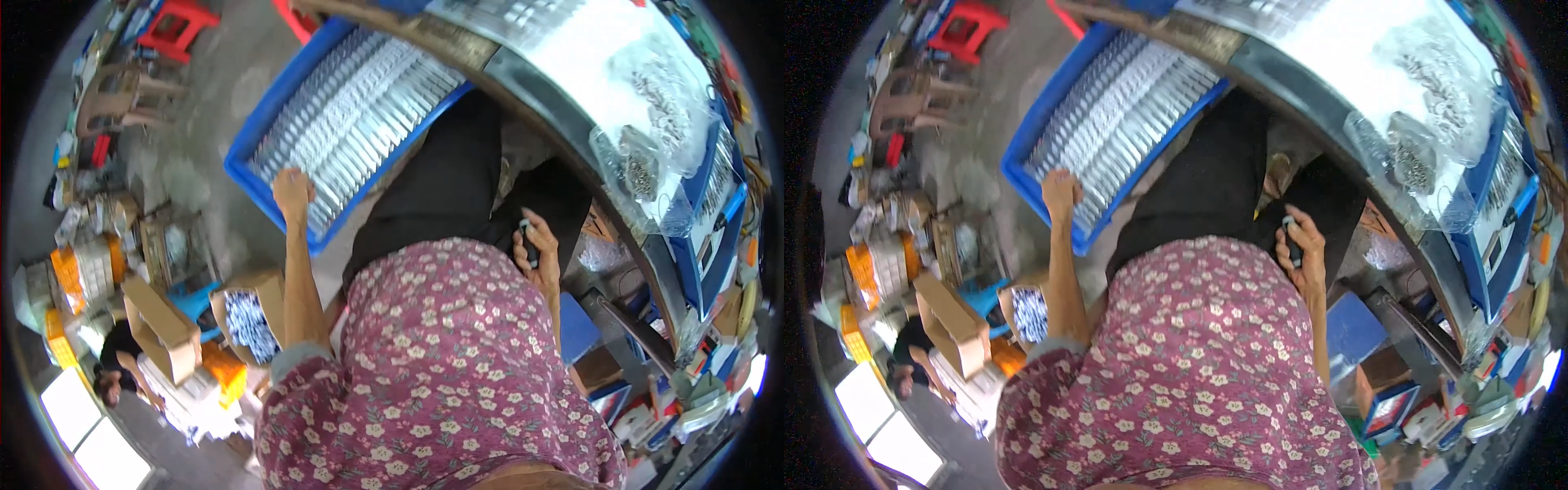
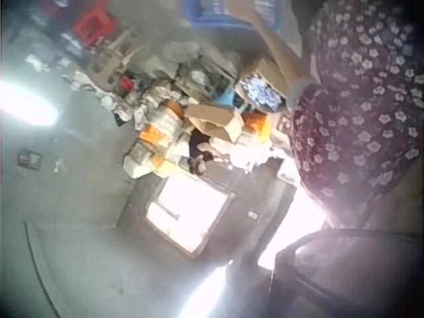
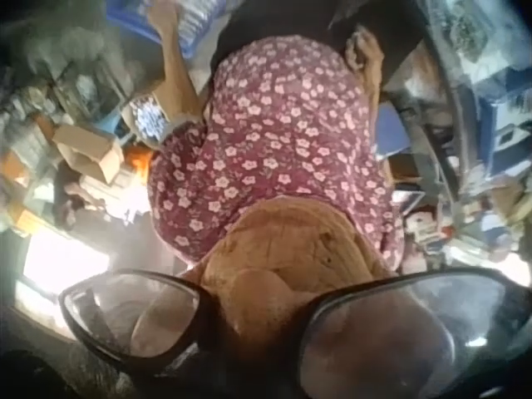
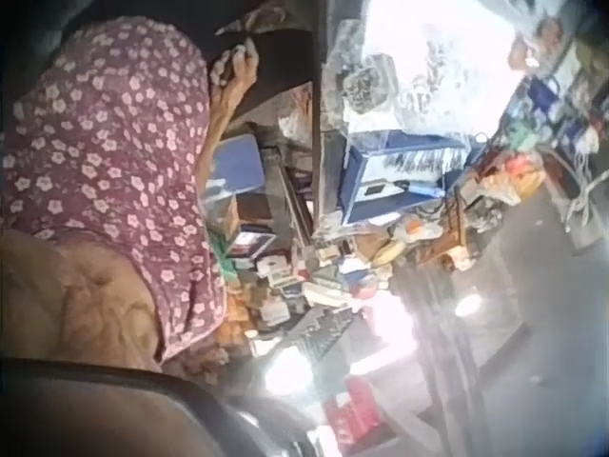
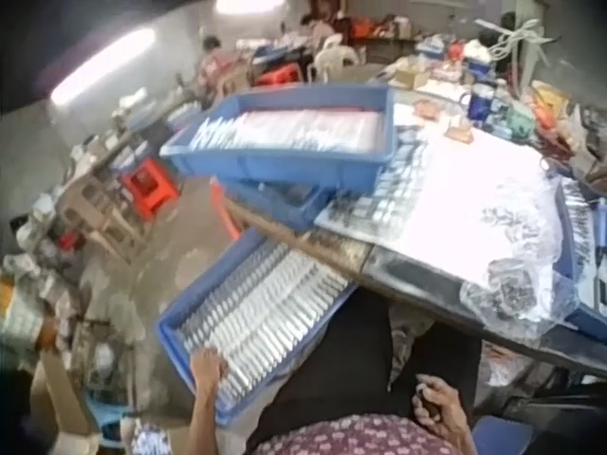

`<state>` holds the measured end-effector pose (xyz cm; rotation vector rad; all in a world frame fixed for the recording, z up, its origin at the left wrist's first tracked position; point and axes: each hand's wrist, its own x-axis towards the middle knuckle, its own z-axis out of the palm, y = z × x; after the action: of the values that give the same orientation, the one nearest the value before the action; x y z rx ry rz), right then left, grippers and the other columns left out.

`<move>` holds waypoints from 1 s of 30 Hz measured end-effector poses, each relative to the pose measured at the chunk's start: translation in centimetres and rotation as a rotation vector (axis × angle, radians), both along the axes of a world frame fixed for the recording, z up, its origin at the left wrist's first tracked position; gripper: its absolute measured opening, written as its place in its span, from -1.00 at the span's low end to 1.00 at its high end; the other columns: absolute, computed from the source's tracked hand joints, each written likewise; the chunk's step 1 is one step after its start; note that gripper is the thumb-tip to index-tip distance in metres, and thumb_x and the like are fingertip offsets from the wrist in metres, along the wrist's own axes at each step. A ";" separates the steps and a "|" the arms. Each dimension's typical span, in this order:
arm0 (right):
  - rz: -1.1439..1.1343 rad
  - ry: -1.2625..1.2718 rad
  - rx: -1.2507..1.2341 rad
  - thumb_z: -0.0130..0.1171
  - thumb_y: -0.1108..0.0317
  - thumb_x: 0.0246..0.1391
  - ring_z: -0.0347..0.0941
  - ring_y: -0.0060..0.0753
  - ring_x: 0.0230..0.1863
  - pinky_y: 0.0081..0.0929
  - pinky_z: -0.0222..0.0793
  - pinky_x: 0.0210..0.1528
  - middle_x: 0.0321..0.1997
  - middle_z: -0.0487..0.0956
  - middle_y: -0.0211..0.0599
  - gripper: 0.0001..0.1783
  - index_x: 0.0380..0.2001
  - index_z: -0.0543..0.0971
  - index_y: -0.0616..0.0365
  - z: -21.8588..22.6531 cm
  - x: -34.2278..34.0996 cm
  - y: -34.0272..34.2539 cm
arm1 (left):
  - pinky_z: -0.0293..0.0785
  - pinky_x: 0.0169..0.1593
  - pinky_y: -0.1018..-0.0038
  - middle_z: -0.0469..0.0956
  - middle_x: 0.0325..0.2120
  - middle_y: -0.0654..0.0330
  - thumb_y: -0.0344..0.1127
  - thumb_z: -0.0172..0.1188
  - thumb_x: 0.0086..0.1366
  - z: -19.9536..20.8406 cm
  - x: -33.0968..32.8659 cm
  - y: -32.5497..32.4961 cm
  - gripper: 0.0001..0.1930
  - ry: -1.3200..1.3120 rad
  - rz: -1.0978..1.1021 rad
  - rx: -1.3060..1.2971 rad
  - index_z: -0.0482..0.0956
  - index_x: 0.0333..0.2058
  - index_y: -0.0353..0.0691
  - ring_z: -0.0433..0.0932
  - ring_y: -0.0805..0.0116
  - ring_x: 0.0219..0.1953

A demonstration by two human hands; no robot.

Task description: Assembling small white plastic hardware components using a screwdriver and wires.

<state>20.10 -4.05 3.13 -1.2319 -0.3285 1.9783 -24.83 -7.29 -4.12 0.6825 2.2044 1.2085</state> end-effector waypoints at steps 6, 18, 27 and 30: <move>-0.013 0.058 0.008 0.04 0.37 0.07 0.25 -0.57 -0.65 -0.71 0.06 -0.75 -0.51 0.39 -0.24 -0.53 0.07 0.28 0.21 0.1 0.5 -0.2 | 0.43 -0.29 0.20 0.54 -0.49 -0.01 -0.29 0.03 0.06 2.4 0.6 1.1 -0.81 0.773 -0.269 -0.511 0.49 -0.38 -0.26 0.54 0.00 -0.38; -0.026 0.093 0.051 0.04 0.36 0.08 0.25 -0.63 -0.71 -0.75 0.01 -0.79 -0.56 0.42 -0.27 -0.60 0.01 0.35 0.18 0.2 0.8 -0.4 | 0.39 -0.38 0.46 0.53 -0.53 0.10 -0.41 0.06 0.15 24.8 8.4 18.8 -0.83 0.598 -0.434 0.562 0.52 -0.30 -0.33 0.49 0.38 -0.50; -0.011 0.105 0.064 0.04 0.38 0.08 0.23 -0.64 -0.70 -0.77 0.00 -0.77 -0.55 0.40 -0.28 -0.63 -0.01 0.35 0.16 0.3 0.4 -0.5 | 0.45 -0.26 0.44 0.57 -0.48 -0.01 -0.29 0.09 -0.02 28.3 9.4 36.6 -0.74 0.725 -0.969 0.364 0.57 -0.37 -0.33 0.57 0.21 -0.38; -0.005 0.106 0.064 0.03 0.37 0.09 0.21 -0.64 -0.70 -0.78 -0.02 -0.76 -0.54 0.39 -0.28 -0.63 -0.01 0.35 0.14 0.4 0.4 -0.5 | 0.37 -0.48 0.56 0.52 -0.56 0.20 -0.32 0.12 -0.05 27.4 11.0 39.3 -0.74 0.747 -1.142 0.120 0.53 -0.36 -0.34 0.46 0.47 -0.54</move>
<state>20.52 -4.56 3.49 -1.0827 -0.3332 2.0048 -13.84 32.00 23.26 2.2895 1.6285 0.4736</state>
